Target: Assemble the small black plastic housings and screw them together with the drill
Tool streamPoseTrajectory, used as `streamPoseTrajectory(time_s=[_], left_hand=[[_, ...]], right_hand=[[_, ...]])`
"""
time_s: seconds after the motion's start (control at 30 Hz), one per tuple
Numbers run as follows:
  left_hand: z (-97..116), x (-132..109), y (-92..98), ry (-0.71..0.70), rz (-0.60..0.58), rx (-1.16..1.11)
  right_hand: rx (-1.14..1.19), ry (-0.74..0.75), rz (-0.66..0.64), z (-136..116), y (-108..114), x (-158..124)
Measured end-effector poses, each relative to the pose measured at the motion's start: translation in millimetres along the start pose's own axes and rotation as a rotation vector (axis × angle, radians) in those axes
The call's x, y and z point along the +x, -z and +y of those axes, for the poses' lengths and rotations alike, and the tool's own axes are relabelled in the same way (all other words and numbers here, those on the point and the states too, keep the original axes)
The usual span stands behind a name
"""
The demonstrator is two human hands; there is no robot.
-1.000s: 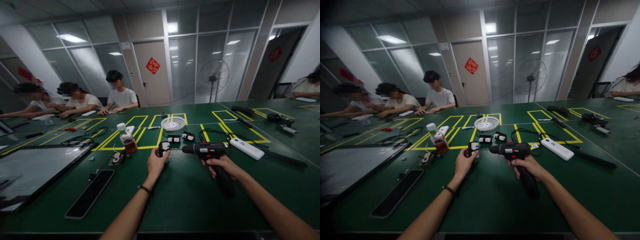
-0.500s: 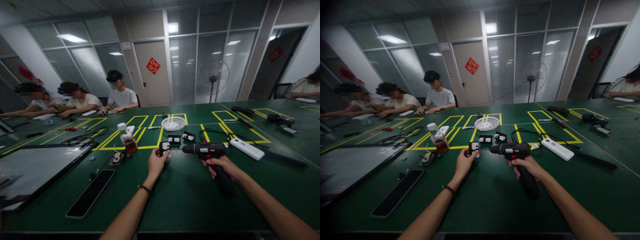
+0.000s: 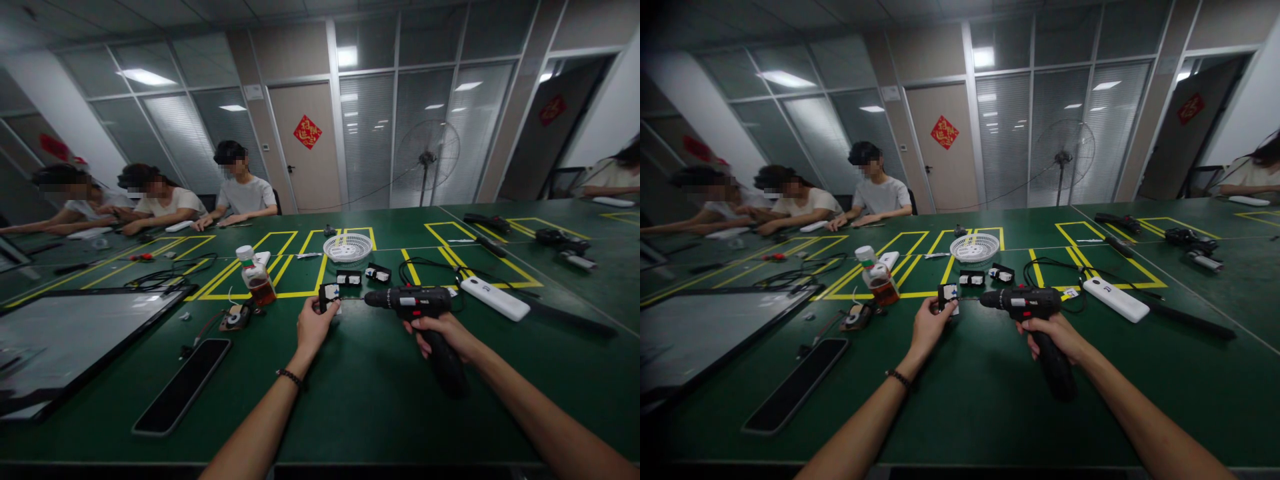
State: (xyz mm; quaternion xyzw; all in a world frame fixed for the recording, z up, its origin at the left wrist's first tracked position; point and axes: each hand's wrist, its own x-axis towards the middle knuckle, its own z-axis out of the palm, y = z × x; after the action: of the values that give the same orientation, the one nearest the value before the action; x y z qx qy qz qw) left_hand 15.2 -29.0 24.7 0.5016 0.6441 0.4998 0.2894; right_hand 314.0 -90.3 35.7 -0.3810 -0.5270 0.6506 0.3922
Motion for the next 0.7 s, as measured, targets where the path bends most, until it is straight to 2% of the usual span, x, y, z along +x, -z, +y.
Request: streamPoseTrajectory(time_s=[0.33, 0.7], left_hand=[[-1.1, 0.7, -0.4, 0.007, 0.000, -0.007], [-6.6, 3.6, -2.0, -0.015, -0.003, 0.005]], right_hand=[[0.035, 0.011, 0.037, 1.1, -1.7, 1.5], [0.019, 0.018, 0.019, 1.1, -2.1, 1.3]])
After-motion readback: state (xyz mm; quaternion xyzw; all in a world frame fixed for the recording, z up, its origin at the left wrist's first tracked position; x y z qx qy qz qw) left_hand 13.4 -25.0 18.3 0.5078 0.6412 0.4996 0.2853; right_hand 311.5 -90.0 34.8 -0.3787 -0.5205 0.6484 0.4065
